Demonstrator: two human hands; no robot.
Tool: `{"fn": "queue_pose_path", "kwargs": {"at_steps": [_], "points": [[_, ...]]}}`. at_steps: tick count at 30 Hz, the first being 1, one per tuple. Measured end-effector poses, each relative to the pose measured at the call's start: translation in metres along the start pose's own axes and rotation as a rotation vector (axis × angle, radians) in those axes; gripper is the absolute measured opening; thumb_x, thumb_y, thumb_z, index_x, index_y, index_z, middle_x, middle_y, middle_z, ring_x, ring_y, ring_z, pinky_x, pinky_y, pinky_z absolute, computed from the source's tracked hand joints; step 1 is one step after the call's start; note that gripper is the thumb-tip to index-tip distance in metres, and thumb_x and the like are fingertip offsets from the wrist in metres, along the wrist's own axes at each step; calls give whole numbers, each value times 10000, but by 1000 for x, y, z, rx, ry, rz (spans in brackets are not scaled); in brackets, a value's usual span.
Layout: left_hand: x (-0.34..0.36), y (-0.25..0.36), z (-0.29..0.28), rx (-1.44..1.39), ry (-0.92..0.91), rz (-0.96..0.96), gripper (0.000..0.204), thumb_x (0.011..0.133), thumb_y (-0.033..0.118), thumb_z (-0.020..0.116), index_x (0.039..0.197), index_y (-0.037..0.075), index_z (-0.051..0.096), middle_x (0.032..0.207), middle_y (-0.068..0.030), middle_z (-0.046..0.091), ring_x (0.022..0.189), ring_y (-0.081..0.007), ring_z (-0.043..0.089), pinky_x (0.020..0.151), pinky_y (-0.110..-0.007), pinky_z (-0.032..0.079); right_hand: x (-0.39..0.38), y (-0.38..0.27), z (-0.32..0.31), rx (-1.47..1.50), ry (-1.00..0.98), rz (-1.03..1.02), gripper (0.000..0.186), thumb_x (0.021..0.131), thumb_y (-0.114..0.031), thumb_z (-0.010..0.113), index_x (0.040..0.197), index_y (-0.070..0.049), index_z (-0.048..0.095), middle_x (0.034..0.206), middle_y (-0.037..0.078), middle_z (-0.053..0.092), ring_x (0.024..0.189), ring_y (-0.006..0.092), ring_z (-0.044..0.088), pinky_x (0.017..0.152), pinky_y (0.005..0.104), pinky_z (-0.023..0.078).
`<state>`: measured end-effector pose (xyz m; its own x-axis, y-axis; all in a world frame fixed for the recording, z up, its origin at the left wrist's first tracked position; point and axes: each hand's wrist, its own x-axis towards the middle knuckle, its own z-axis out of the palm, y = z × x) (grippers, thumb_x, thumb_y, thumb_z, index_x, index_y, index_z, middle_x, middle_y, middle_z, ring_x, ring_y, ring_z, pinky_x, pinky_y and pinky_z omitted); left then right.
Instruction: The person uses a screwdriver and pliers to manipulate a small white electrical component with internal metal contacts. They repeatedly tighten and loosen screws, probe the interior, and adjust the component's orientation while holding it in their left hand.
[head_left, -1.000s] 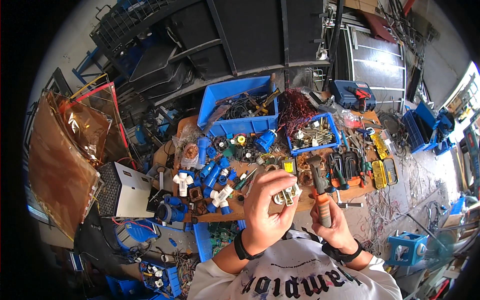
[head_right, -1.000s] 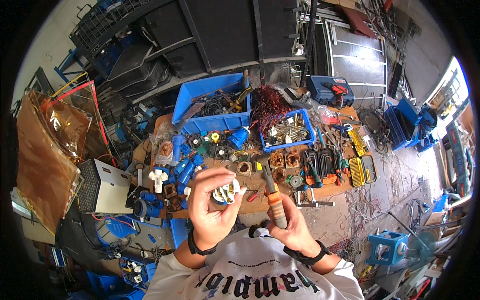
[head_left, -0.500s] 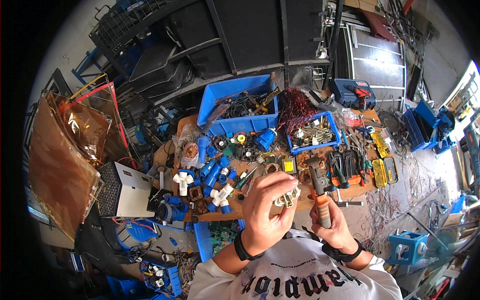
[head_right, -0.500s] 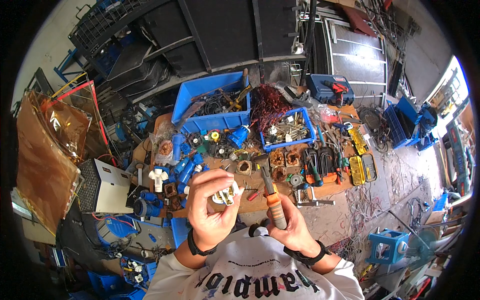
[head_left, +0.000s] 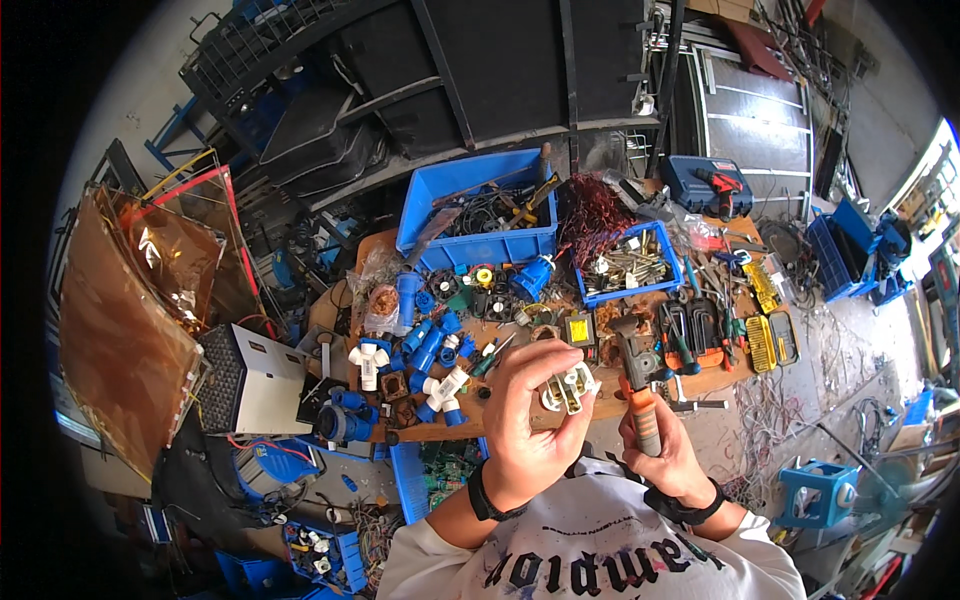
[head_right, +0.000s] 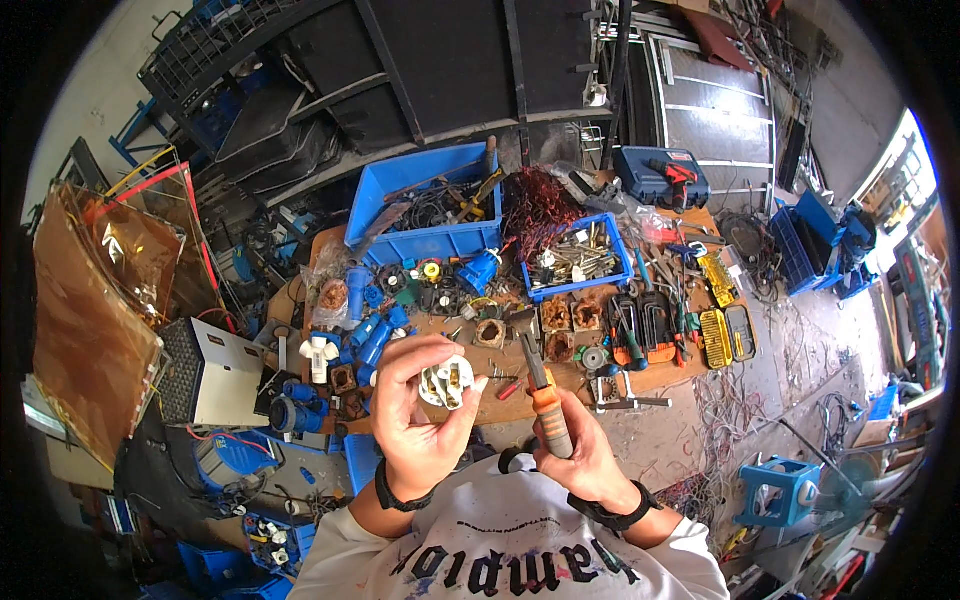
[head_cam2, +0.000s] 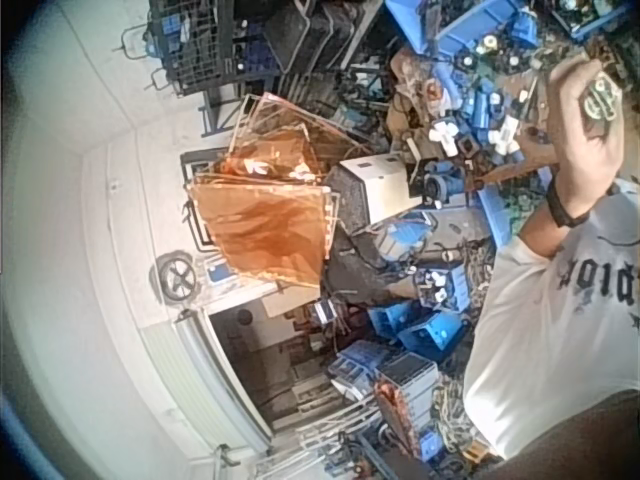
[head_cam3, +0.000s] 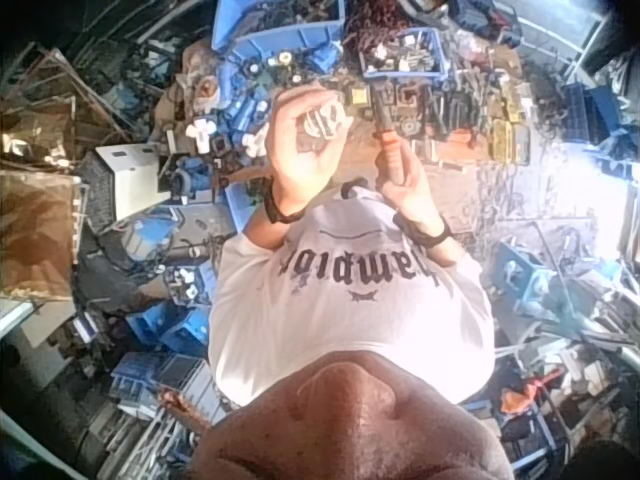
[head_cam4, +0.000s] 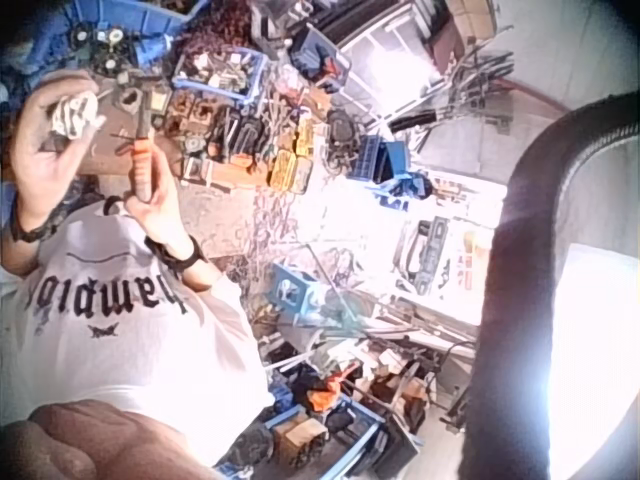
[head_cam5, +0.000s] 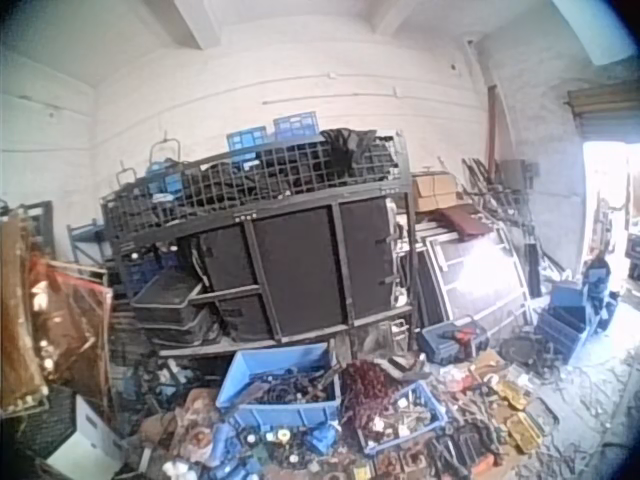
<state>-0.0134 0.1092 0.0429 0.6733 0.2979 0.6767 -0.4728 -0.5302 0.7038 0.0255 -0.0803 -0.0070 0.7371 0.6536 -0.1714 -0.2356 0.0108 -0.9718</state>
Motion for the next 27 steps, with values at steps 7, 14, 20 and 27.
{"fn": "queue_pose_path", "kwargs": {"at_steps": [7, 14, 20, 27], "points": [[-3, -2, 4, -199, 37, -57, 492, 727, -135, 710, 1134, 8, 474, 1140, -153, 515, 989, -183, 573, 806, -280, 504, -3, 1, -1, -7, 8, 7, 633, 696, 71, 585, 1301, -58, 453, 847, -27, 489, 764, 67, 466, 703, 220, 419], [-2, 0, 2, -163, 47, -22, 488, 722, -133, 709, 1123, 14, 474, 1125, -151, 519, 979, -189, 570, 804, -288, 497, -4, 0, -1, 29, -4, 26, 595, 699, 81, 585, 1267, -44, 462, 851, -29, 487, 765, 63, 470, 701, 222, 428], [-4, 2, 2, -179, 75, -18, 480, 722, -125, 709, 1112, 18, 469, 1108, -152, 524, 970, -193, 564, 811, -295, 489, -5, 5, -3, 0, -17, 10, 616, 696, 84, 585, 1284, -38, 450, 842, -26, 484, 768, 65, 473, 703, 223, 428], [-6, 3, 1, -206, 59, -57, 473, 727, -141, 695, 1122, 6, 482, 1129, -154, 520, 982, -185, 574, 803, -285, 501, -4, 7, -3, 16, -16, 15, 644, 690, 59, 595, 1308, -29, 435, 832, -26, 475, 751, 65, 464, 688, 218, 417]]}}
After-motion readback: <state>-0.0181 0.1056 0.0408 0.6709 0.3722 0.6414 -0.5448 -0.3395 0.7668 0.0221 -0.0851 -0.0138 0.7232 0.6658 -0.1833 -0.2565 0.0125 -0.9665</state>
